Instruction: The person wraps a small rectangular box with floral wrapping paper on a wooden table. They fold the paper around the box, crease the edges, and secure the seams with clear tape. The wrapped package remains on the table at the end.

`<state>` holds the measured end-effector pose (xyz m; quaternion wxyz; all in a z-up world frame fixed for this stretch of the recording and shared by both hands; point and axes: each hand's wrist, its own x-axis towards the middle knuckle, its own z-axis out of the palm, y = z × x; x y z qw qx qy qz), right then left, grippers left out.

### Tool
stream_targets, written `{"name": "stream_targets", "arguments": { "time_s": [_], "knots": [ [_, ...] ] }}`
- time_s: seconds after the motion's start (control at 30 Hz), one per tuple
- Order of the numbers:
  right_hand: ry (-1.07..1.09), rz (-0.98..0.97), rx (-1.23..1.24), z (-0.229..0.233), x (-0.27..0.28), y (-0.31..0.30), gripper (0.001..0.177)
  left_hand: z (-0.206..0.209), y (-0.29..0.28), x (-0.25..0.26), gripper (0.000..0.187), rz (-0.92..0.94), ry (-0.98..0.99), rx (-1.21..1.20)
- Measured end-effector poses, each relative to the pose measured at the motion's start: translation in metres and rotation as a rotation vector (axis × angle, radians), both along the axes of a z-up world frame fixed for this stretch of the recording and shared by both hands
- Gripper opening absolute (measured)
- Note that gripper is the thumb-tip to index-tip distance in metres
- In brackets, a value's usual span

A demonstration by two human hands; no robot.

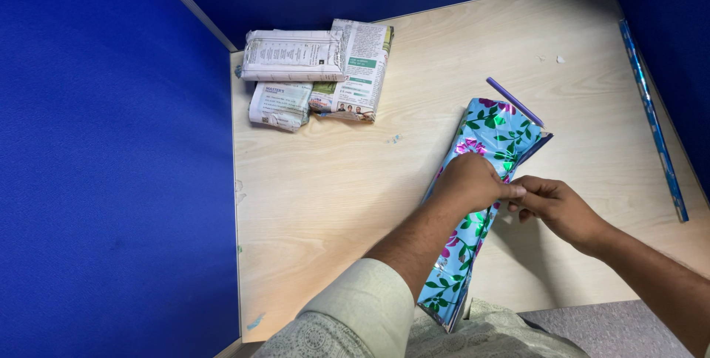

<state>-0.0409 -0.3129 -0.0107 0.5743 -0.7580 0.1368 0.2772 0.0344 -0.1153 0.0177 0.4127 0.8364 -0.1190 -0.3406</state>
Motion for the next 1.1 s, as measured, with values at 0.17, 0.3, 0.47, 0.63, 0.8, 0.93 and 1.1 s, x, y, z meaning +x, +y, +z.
{"name": "stream_targets", "arguments": {
  "time_s": [0.17,0.3,0.47,0.63,0.8,0.93,1.1],
  "knots": [
    [-0.007,-0.016,0.036,-0.004,-0.001,-0.002,0.035,0.002,-0.008,-0.002,0.022,0.038,-0.083,0.070],
    [0.007,-0.007,0.018,-0.003,0.001,-0.003,0.037,0.016,-0.010,-0.003,0.020,0.034,-0.046,0.158],
    [0.079,-0.103,-0.140,0.002,0.005,0.000,0.033,0.027,-0.010,-0.011,0.033,0.038,-0.145,0.157],
    [0.018,-0.064,-0.179,0.011,0.008,0.006,0.034,0.030,-0.010,-0.013,0.035,0.044,-0.107,0.147],
    [0.122,-0.050,-0.233,0.018,0.010,0.006,0.031,0.028,-0.009,-0.017,0.036,0.012,-0.175,0.161],
    [0.174,-0.034,-0.252,0.018,0.012,0.007,0.032,0.024,-0.009,-0.021,0.033,0.030,-0.206,0.126],
    [0.101,-0.058,-0.153,0.013,0.008,0.002,0.033,0.019,-0.001,-0.022,0.027,0.012,-0.285,0.049]
  ]
}}
